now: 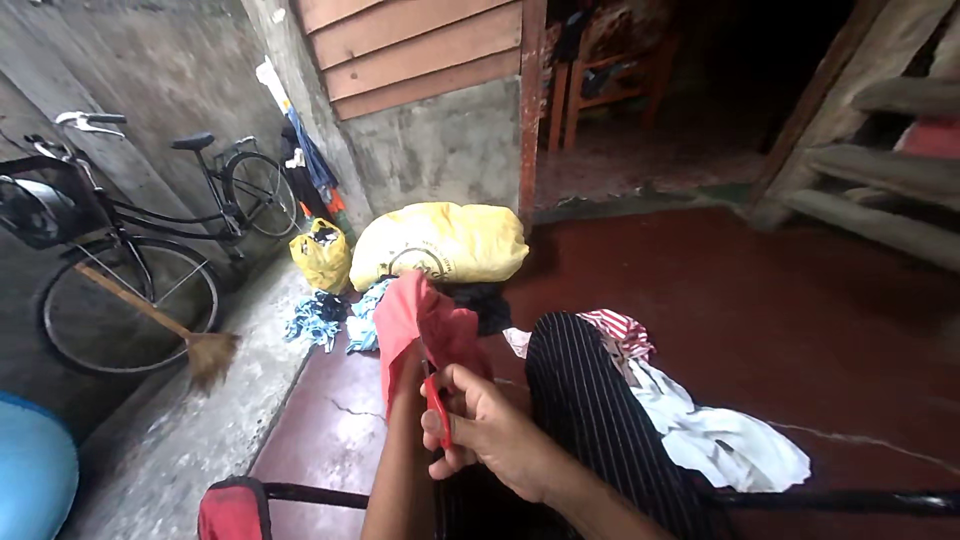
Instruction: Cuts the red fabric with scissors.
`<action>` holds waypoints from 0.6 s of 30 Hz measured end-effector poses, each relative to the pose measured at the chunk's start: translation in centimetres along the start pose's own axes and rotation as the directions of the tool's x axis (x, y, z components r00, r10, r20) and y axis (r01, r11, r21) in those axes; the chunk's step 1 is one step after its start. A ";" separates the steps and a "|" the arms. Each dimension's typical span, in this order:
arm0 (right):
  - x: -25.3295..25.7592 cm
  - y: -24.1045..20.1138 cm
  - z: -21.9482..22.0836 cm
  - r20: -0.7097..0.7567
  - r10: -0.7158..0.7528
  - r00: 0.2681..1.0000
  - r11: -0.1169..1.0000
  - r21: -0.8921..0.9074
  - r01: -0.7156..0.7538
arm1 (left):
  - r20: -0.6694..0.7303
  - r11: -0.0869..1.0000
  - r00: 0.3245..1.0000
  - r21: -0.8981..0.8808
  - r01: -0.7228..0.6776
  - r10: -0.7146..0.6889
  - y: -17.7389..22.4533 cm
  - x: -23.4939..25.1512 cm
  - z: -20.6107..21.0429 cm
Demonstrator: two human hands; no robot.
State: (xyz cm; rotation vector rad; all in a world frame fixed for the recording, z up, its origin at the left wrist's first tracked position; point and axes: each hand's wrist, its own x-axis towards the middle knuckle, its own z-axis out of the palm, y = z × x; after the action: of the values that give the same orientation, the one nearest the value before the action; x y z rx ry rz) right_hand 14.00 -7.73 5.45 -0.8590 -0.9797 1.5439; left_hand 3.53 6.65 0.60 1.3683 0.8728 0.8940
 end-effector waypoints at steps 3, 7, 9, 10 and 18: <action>0.3 -0.3 -0.1 0.006 -0.009 1.000 1.000 -0.006 0.009 | -0.224 0.899 0.968 0.392 0.192 -0.109 7.2 -2.0 2.6; 0.2 -0.8 0.6 0.036 -0.008 0.999 1.000 -0.029 0.010 | -0.144 0.922 0.978 0.336 0.190 -0.149 9.2 -2.6 2.2; 0.1 -0.5 0.7 0.049 -0.012 0.999 0.999 -0.047 0.014 | -0.149 0.966 0.978 0.190 0.174 -0.147 8.3 -2.9 2.1; 0.1 -0.2 0.6 0.053 -0.013 0.998 0.999 -0.051 0.016 | -0.152 0.976 0.977 0.135 0.169 -0.148 7.4 -3.1 2.0; -1.1 1.3 -0.1 0.010 -0.003 1.000 1.000 -0.007 0.003 | -0.088 0.991 0.992 -0.109 0.077 -0.087 1.3 -5.3 3.0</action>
State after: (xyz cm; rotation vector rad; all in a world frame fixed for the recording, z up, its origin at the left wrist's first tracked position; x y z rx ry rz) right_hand 13.83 -8.95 4.25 -0.8548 -0.9934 1.5443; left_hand 3.98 0.60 1.96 1.1992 0.9328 0.9323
